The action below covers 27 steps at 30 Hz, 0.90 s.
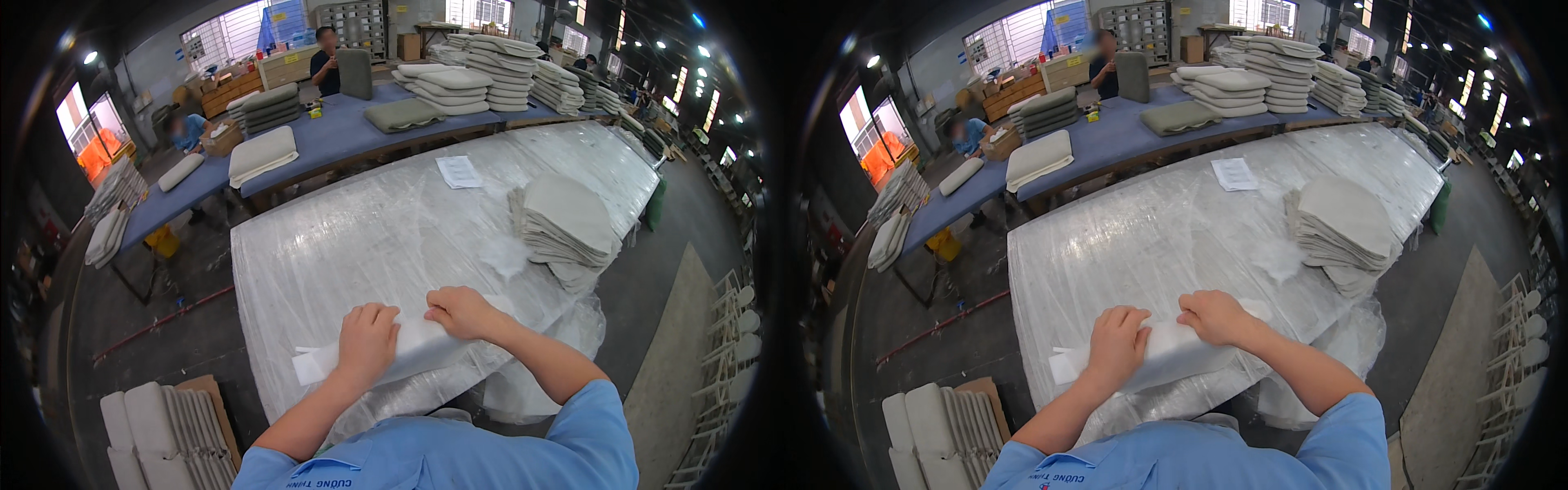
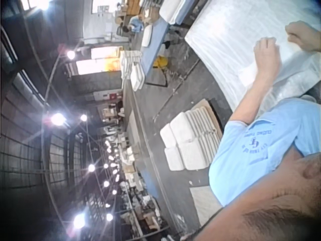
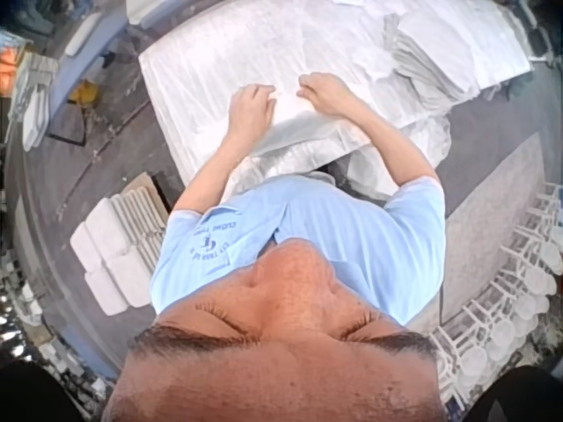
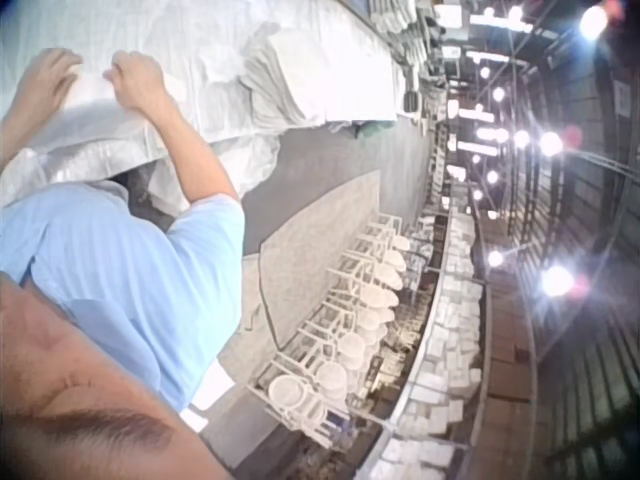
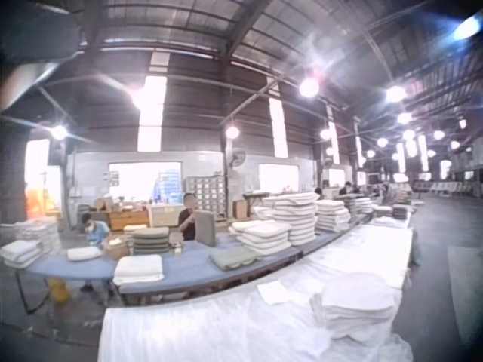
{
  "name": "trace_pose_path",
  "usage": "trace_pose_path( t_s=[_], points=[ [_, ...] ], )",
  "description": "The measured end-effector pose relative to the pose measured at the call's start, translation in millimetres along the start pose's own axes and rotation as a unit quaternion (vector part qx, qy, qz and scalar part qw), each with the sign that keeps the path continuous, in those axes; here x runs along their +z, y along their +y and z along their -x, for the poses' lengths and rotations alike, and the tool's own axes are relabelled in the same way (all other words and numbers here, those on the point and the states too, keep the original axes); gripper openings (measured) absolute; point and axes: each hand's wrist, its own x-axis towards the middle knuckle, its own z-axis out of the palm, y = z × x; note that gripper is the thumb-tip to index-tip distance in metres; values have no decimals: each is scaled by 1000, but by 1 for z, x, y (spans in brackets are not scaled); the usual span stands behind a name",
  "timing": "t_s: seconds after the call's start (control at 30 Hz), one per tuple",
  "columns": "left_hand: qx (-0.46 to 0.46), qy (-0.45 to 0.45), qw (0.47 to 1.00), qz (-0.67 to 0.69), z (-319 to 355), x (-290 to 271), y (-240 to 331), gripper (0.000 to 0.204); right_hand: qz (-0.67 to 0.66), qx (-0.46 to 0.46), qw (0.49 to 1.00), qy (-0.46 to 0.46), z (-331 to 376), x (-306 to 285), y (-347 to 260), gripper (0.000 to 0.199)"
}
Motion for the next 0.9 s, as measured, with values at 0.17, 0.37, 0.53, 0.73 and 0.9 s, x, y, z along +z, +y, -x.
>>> trace_pose_path(
  t_s=[0.17, 0.37, 0.53, 0.73, 0.9],
  points=[
    [129, -20, 991, -10, 15, 16, 37, 46, -16, 26, 998, -63, -9, -5, 6, 29],
    [142, -74, 984, -84, 19, 46, 39, 58, -189, 143, 967, -96, -13, -40, 20, 30],
    [127, -98, 983, -90, 15, 39, 39, 64, -84, -18, 994, 63, 27, -94, 16, 28],
    [138, -97, 981, -95, 6, 40, 35, 67, 79, 12, 996, -28, 74, -71, 17, 34],
    [126, -133, 981, -71, -6, 42, 35, 66, -8, -82, 996, 32, 63, -50, 45, 28]
  ],
)
